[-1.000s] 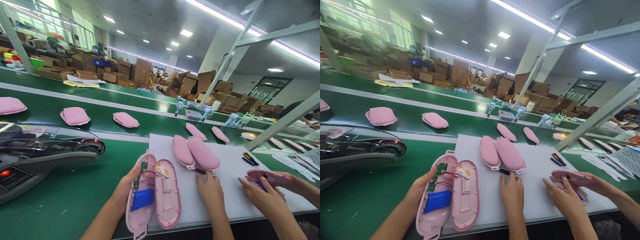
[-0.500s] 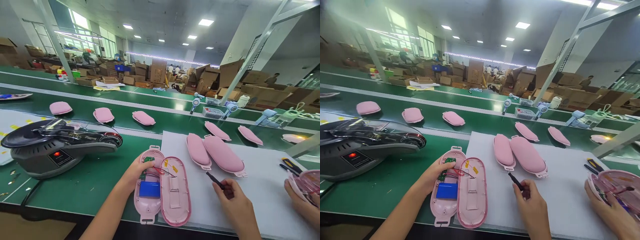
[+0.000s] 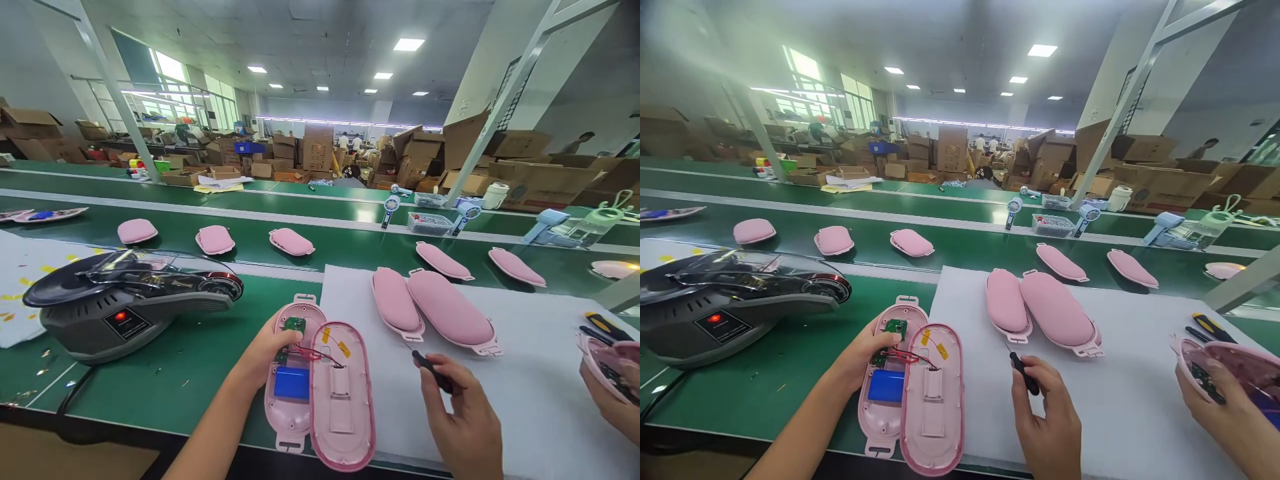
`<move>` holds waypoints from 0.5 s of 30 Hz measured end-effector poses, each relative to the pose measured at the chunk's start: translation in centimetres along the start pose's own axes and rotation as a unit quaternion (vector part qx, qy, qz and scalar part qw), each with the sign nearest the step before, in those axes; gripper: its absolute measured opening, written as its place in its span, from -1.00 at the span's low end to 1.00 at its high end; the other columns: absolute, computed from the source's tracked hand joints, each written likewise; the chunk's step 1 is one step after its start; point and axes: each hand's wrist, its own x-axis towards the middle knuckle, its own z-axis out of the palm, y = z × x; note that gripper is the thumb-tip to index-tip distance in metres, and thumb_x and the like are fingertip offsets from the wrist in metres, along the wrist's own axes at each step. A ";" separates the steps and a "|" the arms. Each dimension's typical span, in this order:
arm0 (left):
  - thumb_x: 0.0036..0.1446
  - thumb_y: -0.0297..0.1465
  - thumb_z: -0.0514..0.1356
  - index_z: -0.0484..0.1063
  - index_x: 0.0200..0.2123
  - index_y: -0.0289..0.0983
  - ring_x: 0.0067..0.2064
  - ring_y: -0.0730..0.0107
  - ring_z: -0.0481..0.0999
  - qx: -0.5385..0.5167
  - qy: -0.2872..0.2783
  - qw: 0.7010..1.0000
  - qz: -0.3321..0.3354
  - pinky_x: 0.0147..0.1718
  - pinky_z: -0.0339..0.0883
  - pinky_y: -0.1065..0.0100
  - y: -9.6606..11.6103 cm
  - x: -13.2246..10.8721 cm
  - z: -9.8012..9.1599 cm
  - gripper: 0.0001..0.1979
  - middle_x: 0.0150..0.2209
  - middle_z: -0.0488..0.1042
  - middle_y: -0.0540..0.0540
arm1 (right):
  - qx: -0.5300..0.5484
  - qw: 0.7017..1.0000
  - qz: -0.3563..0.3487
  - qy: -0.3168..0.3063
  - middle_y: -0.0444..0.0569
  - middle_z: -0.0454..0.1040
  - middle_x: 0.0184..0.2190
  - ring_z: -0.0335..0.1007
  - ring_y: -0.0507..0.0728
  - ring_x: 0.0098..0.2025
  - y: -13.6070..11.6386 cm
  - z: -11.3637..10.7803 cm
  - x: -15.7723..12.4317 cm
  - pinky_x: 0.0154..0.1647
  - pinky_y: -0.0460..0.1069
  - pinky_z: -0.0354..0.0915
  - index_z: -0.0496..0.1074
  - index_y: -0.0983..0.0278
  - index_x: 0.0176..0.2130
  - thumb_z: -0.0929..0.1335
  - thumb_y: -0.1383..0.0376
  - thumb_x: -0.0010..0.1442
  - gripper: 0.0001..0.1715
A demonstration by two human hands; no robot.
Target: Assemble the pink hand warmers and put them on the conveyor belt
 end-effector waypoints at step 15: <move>-0.09 -0.53 0.10 0.52 -0.17 -0.14 0.03 0.18 0.40 0.367 0.038 0.903 0.218 0.09 0.23 0.17 0.6 -0.6 0.0 -0.60 -0.08 0.44 -0.09 | 0.074 0.982 0.064 -0.160 -0.04 0.43 -0.34 0.30 0.16 -0.25 -5.7 4.8 -4.2 -0.19 0.02 0.23 0.42 0.20 -0.31 0.24 0.00 0.26 -0.64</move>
